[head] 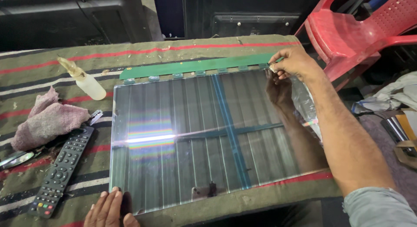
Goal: The person peels a strip of tape from the edge of a large glass panel on a workbench, then wipes the glass surface with a cloth, applies liquid from a bottle, and continues wiping. They lift and flip the panel over and wipe the other side as well.
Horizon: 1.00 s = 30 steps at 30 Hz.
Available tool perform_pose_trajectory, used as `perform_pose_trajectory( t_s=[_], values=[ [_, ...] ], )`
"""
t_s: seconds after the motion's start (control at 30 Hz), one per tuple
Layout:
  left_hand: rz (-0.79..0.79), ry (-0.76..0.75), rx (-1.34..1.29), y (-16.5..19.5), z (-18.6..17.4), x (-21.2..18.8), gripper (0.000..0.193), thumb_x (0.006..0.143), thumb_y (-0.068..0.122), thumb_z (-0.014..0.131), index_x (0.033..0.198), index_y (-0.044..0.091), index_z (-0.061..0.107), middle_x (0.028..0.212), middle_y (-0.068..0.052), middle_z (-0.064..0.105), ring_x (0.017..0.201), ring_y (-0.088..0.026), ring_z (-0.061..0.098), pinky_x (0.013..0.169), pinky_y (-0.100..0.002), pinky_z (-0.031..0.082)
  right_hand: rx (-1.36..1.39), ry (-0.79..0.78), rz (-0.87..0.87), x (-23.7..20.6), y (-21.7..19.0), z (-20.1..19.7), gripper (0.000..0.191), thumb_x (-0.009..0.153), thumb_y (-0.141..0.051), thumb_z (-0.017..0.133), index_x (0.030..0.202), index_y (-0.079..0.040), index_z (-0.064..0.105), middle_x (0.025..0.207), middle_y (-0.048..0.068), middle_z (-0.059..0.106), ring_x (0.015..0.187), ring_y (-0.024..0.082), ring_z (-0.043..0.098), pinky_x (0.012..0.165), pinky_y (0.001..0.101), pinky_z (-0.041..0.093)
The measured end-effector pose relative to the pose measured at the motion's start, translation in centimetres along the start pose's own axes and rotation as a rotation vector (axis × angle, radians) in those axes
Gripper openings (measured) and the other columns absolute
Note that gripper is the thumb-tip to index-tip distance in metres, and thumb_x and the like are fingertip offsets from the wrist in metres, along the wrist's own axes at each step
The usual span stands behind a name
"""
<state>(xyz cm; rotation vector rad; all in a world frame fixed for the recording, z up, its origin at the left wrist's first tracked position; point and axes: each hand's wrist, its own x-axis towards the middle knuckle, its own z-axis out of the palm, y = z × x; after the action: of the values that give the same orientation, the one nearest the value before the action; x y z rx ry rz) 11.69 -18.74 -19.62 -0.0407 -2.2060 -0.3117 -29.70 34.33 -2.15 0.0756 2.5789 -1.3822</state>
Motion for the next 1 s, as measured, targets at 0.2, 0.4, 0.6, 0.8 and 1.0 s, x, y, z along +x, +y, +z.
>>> perform_pose_trajectory(
  t_s=[0.2, 0.4, 0.6, 0.8, 1.0],
  values=[
    [-0.049, -0.073, -0.008, -0.3, -0.1, -0.9, 0.045, 0.1, 0.035, 0.046, 0.126, 0.004, 0.065, 0.123, -0.011, 0.072, 0.124, -0.031, 0.065, 0.114, -0.05, 0.045, -0.026, -0.004, -0.037, -0.1, 0.0, 0.3, 0.019, 0.087, -0.006, 0.075, 0.106, -0.002, 0.072, 0.078, 0.004, 0.07, 0.06, 0.01, 0.064, 0.054, 0.0262, 0.054],
    [-0.054, -0.2, -0.001, -0.9, -0.8, -1.3, 0.046, 0.099, 0.035, 0.045, 0.129, 0.004, 0.063, 0.126, -0.011, 0.07, 0.127, -0.033, 0.064, 0.119, -0.053, 0.043, -0.057, 0.0, -0.065, -0.7, -0.8, 1.1, 0.019, 0.088, -0.006, 0.073, 0.106, -0.002, 0.073, 0.078, 0.006, 0.07, 0.06, 0.011, 0.065, 0.054, 0.027, 0.054],
    [-0.023, -0.169, -0.007, -1.5, -0.3, -1.8, 0.049, 0.099, 0.037, 0.044, 0.13, 0.004, 0.062, 0.126, -0.011, 0.07, 0.127, -0.032, 0.062, 0.116, -0.053, 0.043, -0.05, -0.002, -0.065, -1.2, -1.5, 1.7, 0.017, 0.088, -0.005, 0.073, 0.104, -0.002, 0.073, 0.077, 0.006, 0.069, 0.06, 0.011, 0.064, 0.053, 0.0268, 0.054],
    [-0.019, -0.148, 0.002, -2.1, 0.1, -2.3, 0.05, 0.098, 0.037, 0.043, 0.132, 0.004, 0.061, 0.126, -0.01, 0.07, 0.126, -0.032, 0.062, 0.116, -0.053, 0.043, 0.001, 0.003, -0.068, -1.6, -1.3, 1.7, 0.016, 0.088, -0.004, 0.072, 0.103, -0.001, 0.073, 0.077, 0.006, 0.069, 0.059, 0.011, 0.064, 0.053, 0.0265, 0.053],
    [0.015, -0.078, 0.012, -2.4, 0.9, -2.7, 0.05, 0.101, 0.039, 0.04, 0.13, 0.004, 0.062, 0.123, -0.01, 0.072, 0.12, -0.032, 0.065, 0.11, -0.052, 0.045, -0.024, 0.008, -0.097, -2.4, -2.3, 3.1, 0.015, 0.087, -0.005, 0.073, 0.102, -0.001, 0.073, 0.075, 0.005, 0.069, 0.059, 0.01, 0.063, 0.052, 0.0263, 0.053]
  ],
)
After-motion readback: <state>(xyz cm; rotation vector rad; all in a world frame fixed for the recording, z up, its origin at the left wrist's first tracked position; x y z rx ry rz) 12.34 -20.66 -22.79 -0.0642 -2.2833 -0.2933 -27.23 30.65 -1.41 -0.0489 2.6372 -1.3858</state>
